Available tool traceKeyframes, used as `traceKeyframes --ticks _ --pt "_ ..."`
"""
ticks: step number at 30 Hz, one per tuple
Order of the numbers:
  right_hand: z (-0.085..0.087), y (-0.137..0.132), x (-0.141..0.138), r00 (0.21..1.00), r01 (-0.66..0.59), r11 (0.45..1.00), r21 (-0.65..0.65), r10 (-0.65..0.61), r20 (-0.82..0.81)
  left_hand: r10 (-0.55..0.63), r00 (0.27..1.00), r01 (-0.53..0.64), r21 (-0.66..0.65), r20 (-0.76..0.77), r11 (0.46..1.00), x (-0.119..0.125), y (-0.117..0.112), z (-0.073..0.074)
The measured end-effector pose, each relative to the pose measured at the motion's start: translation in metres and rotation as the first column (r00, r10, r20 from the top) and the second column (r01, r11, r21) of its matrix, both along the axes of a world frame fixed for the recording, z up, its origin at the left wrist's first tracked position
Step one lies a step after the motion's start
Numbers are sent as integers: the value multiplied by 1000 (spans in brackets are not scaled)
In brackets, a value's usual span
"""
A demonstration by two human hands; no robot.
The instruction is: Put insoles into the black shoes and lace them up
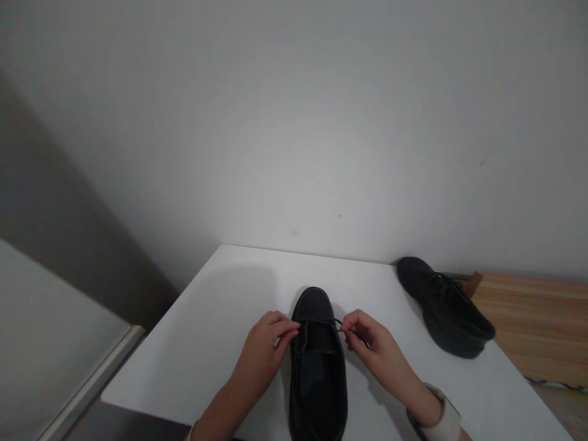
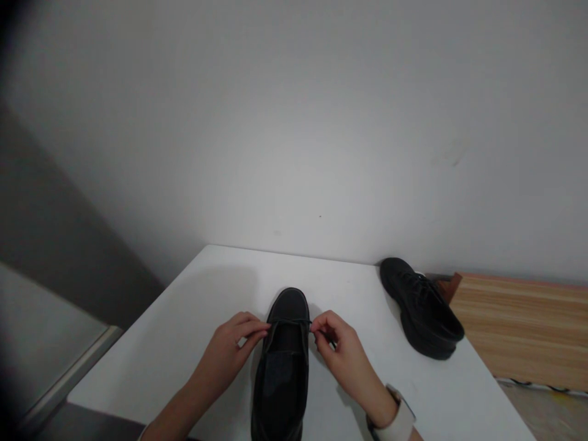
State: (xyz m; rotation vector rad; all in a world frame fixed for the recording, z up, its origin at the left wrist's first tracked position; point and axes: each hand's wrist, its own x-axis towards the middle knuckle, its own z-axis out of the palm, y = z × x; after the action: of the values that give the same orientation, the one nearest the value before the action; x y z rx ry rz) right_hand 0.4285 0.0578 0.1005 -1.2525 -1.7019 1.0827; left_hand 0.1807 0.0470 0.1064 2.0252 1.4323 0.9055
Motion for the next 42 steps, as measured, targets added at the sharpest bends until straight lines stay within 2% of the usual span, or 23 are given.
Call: traceKeyframes --ticks 5,9,14,19,21,25,28,30,32,33,36,39,42 --pt "1 1 -5 997 42 996 83 -47 59 3 997 -2 13 -78 1000 2 -2 6" --pt "6 -4 -6 995 4 994 111 -16 101 16 992 -15 10 -125 1000 5 -2 9" --pt "8 -6 -7 990 17 993 119 -33 134 -9 993 7 -17 -116 1000 6 0 13" --pt "8 -4 -8 987 32 982 186 -60 149 -1 995 -3 -45 -101 999 5 0 14" --pt "9 -3 -7 985 24 986 167 -52 166 1 995 -6 -53 -100 999 5 -2 16" --pt "18 -6 -6 985 6 996 85 -21 171 -24 990 12 -82 -138 997 9 -6 30" --pt "34 -10 -8 980 -22 999 43 13 201 -81 969 52 -126 -233 991 15 -9 47" --pt "48 -13 -10 956 -31 999 22 23 293 -117 933 68 -153 -340 986 21 -10 58" --pt "61 -15 -15 888 -54 998 35 32 458 -147 866 74 -168 -479 983 28 -10 69" --pt "67 -16 -19 830 -79 995 54 35 557 -161 825 77 -174 -542 982 32 -9 73" --pt "81 -17 -34 599 -192 975 112 26 800 -178 736 70 -189 -653 980 45 -6 84" --pt "90 -16 -50 422 -280 948 151 -20 906 -175 709 55 -195 -683 979 58 -2 89" --pt "93 -13 -61 317 -349 922 165 -49 947 -160 693 43 -181 -703 982 66 0 87"
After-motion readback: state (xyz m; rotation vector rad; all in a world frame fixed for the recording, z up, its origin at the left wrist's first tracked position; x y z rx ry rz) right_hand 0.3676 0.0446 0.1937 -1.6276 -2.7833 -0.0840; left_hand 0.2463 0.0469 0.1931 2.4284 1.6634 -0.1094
